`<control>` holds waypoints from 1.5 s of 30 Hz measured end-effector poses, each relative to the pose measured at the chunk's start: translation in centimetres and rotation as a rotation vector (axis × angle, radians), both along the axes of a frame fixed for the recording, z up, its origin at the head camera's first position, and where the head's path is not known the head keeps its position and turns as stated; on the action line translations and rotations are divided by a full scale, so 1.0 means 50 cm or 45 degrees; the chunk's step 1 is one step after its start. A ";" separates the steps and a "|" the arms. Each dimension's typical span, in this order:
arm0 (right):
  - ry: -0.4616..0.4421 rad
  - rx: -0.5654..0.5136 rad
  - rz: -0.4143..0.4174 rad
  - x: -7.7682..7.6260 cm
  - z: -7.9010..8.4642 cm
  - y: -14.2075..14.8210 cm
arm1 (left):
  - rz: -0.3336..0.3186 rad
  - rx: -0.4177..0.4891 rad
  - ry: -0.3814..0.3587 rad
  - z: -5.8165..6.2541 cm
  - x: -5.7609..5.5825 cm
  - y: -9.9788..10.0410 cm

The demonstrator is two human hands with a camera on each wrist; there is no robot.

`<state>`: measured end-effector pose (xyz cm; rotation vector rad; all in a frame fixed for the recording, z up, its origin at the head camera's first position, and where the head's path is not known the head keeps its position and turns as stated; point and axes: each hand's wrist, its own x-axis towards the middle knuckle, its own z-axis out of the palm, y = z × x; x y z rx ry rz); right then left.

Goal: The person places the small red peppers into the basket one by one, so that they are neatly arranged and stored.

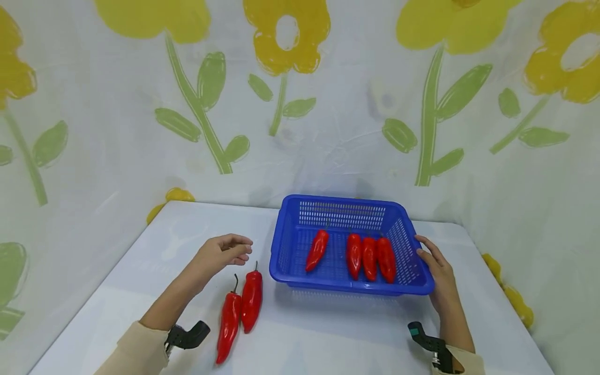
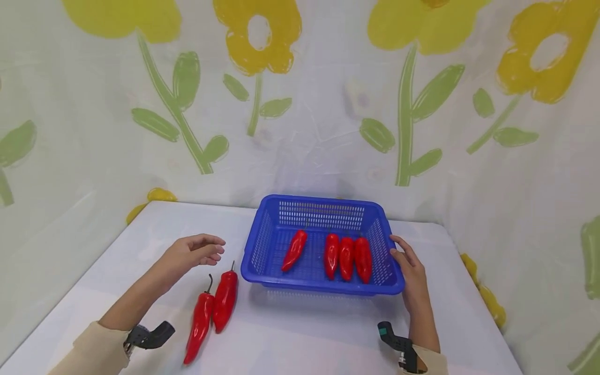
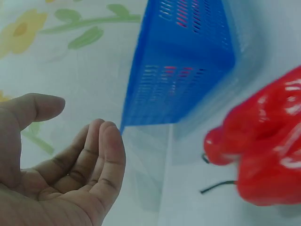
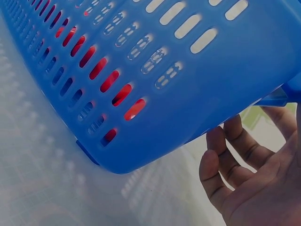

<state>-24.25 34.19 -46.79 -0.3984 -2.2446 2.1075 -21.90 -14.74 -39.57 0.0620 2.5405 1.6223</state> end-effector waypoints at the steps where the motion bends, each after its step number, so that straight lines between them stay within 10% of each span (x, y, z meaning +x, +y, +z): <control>1: -0.005 -0.011 0.001 0.001 -0.002 -0.001 | 0.022 -0.006 -0.013 -0.009 0.007 -0.005; 22: 0.032 0.004 -0.018 0.001 0.001 0.011 | 0.241 -0.290 -0.169 -0.128 0.113 -0.054; 34: 0.024 -0.013 -0.017 0.003 0.001 0.013 | 0.139 -0.440 -0.211 -0.130 0.130 -0.031; 45: 0.016 0.003 0.008 0.002 -0.001 -0.001 | 0.187 -0.312 -0.324 -0.131 0.136 -0.056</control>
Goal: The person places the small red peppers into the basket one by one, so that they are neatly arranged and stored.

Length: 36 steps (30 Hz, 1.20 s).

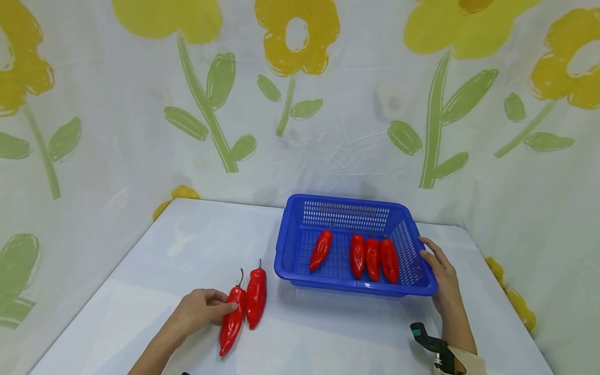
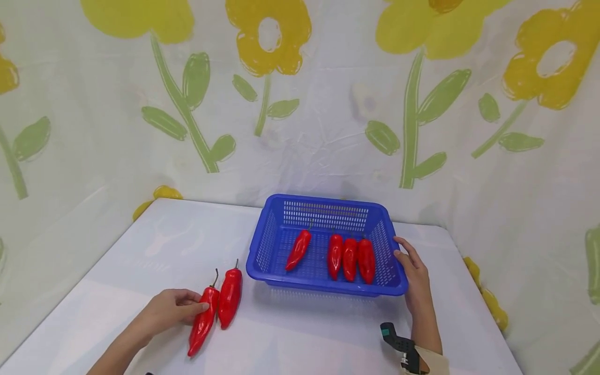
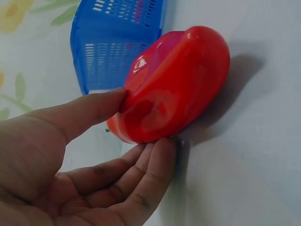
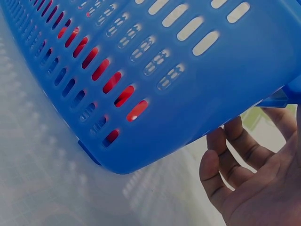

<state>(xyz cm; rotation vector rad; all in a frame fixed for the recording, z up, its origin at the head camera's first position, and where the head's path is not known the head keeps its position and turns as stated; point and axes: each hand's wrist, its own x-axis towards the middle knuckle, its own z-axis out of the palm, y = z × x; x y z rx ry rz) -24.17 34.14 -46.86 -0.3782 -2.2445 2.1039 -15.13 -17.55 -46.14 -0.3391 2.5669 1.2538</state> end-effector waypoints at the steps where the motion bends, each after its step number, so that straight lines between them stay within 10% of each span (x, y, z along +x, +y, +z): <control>1: 0.003 -0.001 -0.002 0.000 0.000 0.000 | -0.001 0.002 0.014 0.004 -0.001 -0.003; 18: 0.000 -0.012 -0.012 -0.002 0.000 -0.002 | -0.053 0.117 0.200 0.105 -0.059 0.000; 36: 0.009 -0.009 -0.009 -0.002 -0.003 0.000 | -0.225 0.150 0.284 0.221 -0.186 0.115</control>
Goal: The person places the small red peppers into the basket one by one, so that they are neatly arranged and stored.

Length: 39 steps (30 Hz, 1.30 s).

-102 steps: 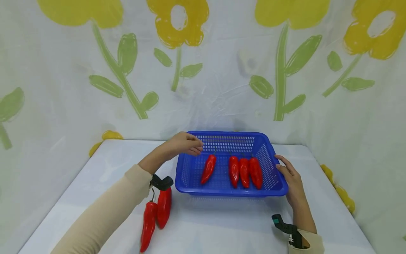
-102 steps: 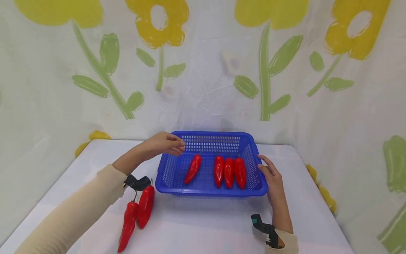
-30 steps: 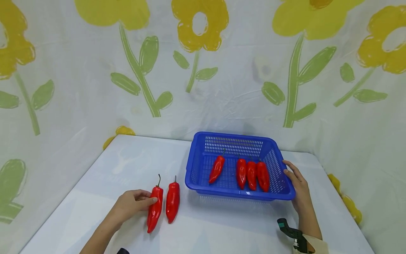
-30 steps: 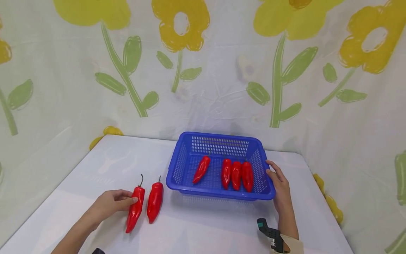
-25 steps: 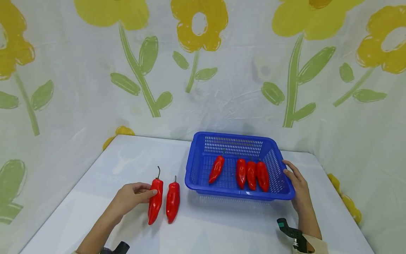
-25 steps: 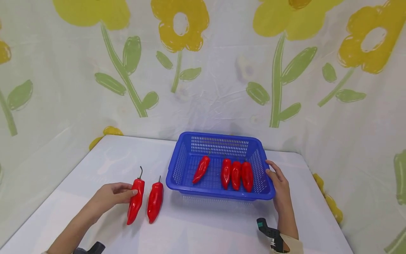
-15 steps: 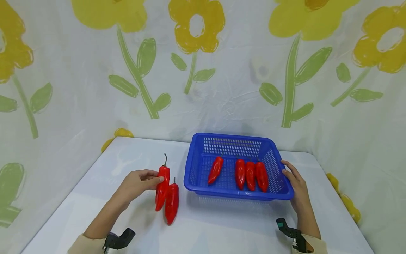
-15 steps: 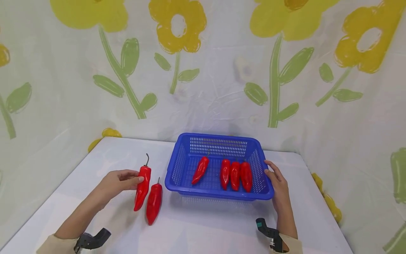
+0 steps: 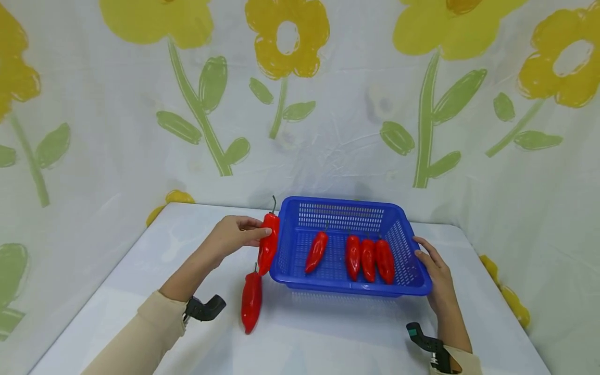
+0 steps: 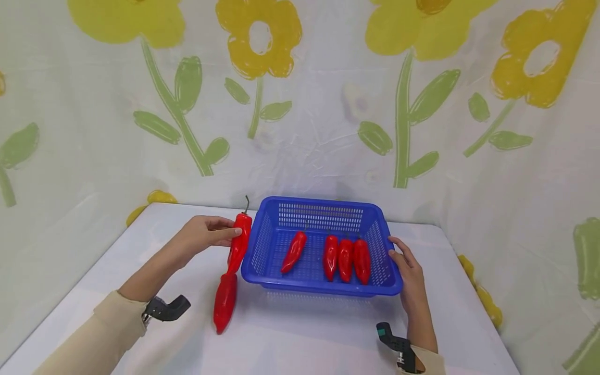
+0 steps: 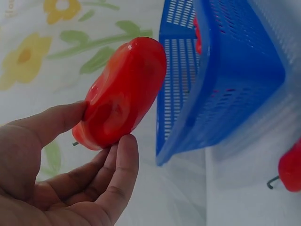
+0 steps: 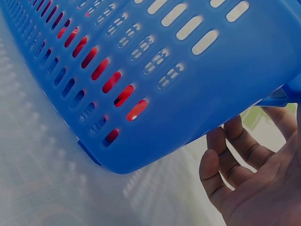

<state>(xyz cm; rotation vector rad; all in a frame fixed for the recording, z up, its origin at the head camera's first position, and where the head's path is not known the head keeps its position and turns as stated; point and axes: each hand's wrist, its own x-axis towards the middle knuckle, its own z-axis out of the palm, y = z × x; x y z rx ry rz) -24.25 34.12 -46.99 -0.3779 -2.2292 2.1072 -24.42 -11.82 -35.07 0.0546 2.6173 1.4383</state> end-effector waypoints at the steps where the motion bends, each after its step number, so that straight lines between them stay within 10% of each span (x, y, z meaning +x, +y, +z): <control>1: -0.003 0.002 -0.001 -0.001 0.000 0.000 | -0.009 0.004 0.004 0.003 -0.004 0.005; 15: -0.014 0.002 0.006 -0.001 -0.005 -0.007 | -0.112 -0.246 0.105 0.037 -0.106 0.077; 26: 0.002 0.028 -0.018 -0.002 0.002 -0.004 | -0.206 -0.254 -0.021 0.051 -0.169 0.150; 39: 0.054 -0.003 0.017 -0.006 -0.002 0.005 | -0.167 -0.435 -0.206 0.002 -0.224 0.224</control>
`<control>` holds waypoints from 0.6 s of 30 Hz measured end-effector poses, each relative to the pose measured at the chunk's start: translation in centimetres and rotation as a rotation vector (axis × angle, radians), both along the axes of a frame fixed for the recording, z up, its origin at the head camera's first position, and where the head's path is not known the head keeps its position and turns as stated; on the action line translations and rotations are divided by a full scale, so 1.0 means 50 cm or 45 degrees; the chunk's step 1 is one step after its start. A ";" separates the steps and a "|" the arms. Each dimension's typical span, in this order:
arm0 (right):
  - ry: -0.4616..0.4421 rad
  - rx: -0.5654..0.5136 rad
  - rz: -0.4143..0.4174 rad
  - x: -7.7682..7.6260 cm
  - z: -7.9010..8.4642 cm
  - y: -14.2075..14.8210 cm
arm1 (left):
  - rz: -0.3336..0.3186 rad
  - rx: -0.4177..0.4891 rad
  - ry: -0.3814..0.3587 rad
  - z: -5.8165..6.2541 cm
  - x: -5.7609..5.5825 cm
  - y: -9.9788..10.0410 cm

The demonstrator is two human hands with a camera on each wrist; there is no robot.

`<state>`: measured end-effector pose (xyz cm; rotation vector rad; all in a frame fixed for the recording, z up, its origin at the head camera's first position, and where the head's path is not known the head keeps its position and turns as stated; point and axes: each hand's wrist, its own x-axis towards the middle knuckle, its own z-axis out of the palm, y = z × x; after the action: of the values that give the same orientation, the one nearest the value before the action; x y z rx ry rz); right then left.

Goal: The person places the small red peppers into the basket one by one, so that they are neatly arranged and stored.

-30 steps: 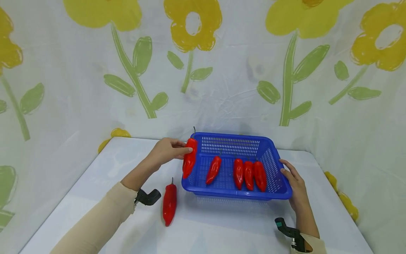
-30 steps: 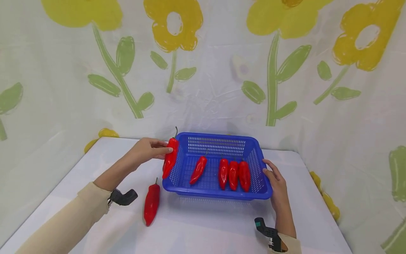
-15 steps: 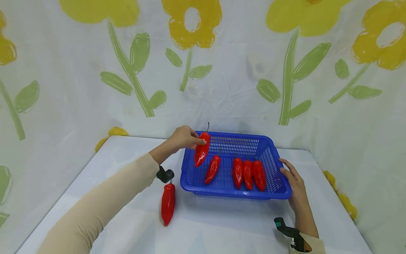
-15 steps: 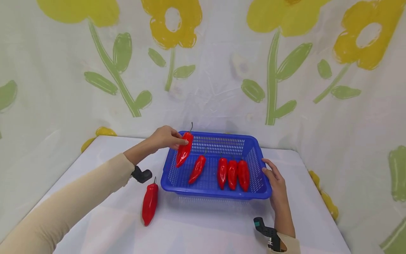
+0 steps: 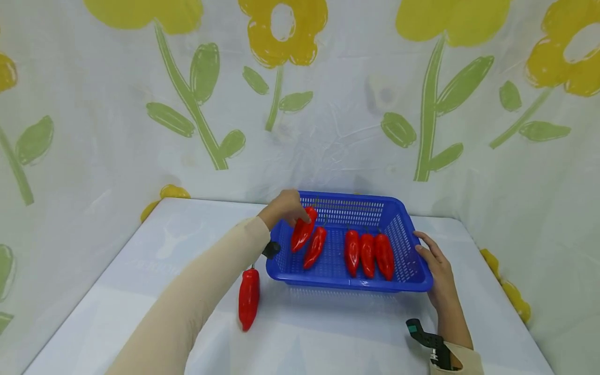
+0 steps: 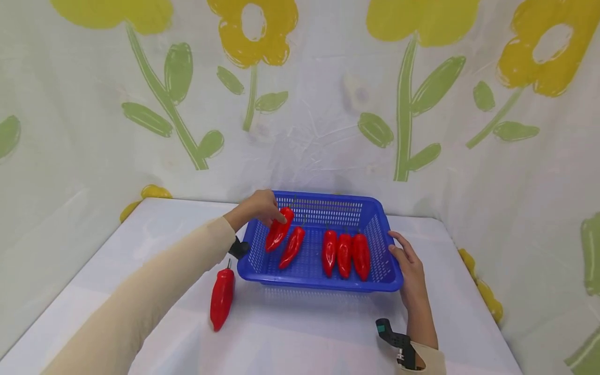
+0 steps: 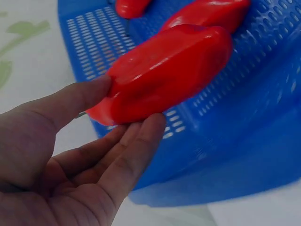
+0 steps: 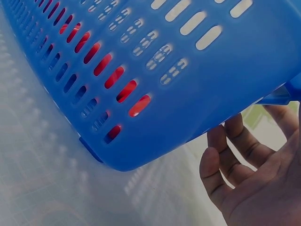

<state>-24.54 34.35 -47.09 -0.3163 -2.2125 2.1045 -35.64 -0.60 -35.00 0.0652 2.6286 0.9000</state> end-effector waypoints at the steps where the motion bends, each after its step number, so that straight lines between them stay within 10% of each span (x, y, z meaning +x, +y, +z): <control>1: -0.001 0.000 0.000 -0.001 0.000 0.000 | 0.023 0.004 -0.012 -0.005 -0.001 0.004; 18: -0.014 -0.008 -0.001 -0.006 0.000 0.003 | 0.123 -0.229 -0.016 -0.072 0.009 0.047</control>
<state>-24.86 34.49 -47.08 -0.3295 -2.2115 2.1153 -35.17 1.72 -38.58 -0.1136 2.7080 0.6876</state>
